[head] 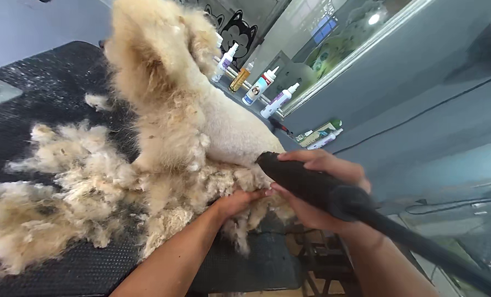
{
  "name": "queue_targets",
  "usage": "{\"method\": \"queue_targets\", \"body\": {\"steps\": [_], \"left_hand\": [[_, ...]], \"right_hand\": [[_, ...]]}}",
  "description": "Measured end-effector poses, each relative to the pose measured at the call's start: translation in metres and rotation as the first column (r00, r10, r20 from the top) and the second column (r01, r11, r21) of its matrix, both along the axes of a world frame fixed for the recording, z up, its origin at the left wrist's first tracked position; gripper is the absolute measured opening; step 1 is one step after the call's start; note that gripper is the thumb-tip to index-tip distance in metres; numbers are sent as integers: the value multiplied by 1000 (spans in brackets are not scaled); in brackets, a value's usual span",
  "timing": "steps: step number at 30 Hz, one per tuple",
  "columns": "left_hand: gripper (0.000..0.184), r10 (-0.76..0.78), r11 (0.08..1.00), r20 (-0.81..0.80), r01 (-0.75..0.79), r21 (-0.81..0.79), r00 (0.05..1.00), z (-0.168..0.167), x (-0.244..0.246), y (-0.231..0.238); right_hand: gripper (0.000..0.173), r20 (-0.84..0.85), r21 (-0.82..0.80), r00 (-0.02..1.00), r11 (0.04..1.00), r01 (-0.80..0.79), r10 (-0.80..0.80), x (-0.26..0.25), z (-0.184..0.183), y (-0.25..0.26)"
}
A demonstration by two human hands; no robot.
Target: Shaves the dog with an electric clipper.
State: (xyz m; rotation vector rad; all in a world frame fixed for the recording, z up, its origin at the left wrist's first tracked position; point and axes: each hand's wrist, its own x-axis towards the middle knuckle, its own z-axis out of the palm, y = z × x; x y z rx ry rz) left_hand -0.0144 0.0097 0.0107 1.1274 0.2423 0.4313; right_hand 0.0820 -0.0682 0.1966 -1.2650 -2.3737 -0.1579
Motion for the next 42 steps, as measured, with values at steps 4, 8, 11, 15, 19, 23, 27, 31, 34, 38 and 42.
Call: {"method": "queue_targets", "body": {"steps": [4, 8, 11, 15, 19, 23, 27, 31, 34, 38, 42], "left_hand": [[35, -45, 991, -175, 66, 118, 984, -11, 7, 2], [46, -83, 986, -169, 106, 129, 982, -6, 6, 3], [45, -79, 992, -61, 85, 90, 995, -8, 8, 3], [40, -47, 992, -129, 62, 110, 991, -15, 12, 2], [37, -75, 993, -111, 85, 83, 991, -5, 4, 4], [38, -27, 994, -20, 29, 104, 999, -6, 9, 3], [26, -23, 1000, 37, 23, -15, 999, -6, 5, 2], [17, 44, 961, 350, 57, -271, 936, -15, 9, -2], [20, 88, 960, 474, 53, -276, 876, -18, 13, -2], [31, 111, 939, 380, 28, -342, 918, -12, 8, -2], [51, 83, 939, 309, 30, -343, 948, -7, 10, -3]], "right_hand": [[48, 194, -25, 945, 962, 272, -263, -12, -15, 3], [60, -60, -87, 973, 972, 218, -223, -15, 3, -1], [62, -95, 41, 991, 995, 95, -90, -9, 2, -3], [54, 58, -82, 956, 953, 292, -288, -5, -18, -3], [62, -119, -146, 968, 969, 201, -219, -2, 1, -5], [70, -254, -50, 967, 999, -4, -9, 15, 18, -7], [63, -195, -215, 969, 971, 109, -152, 28, -6, -9], [62, -255, -250, 958, 966, 62, -128, 26, 2, -10], [67, -339, -79, 941, 997, -11, -16, 25, 15, -9], [62, -140, -182, 974, 971, 153, -180, 29, -1, -9], [58, -139, -339, 974, 933, 122, -179, 27, 7, -9]]}}
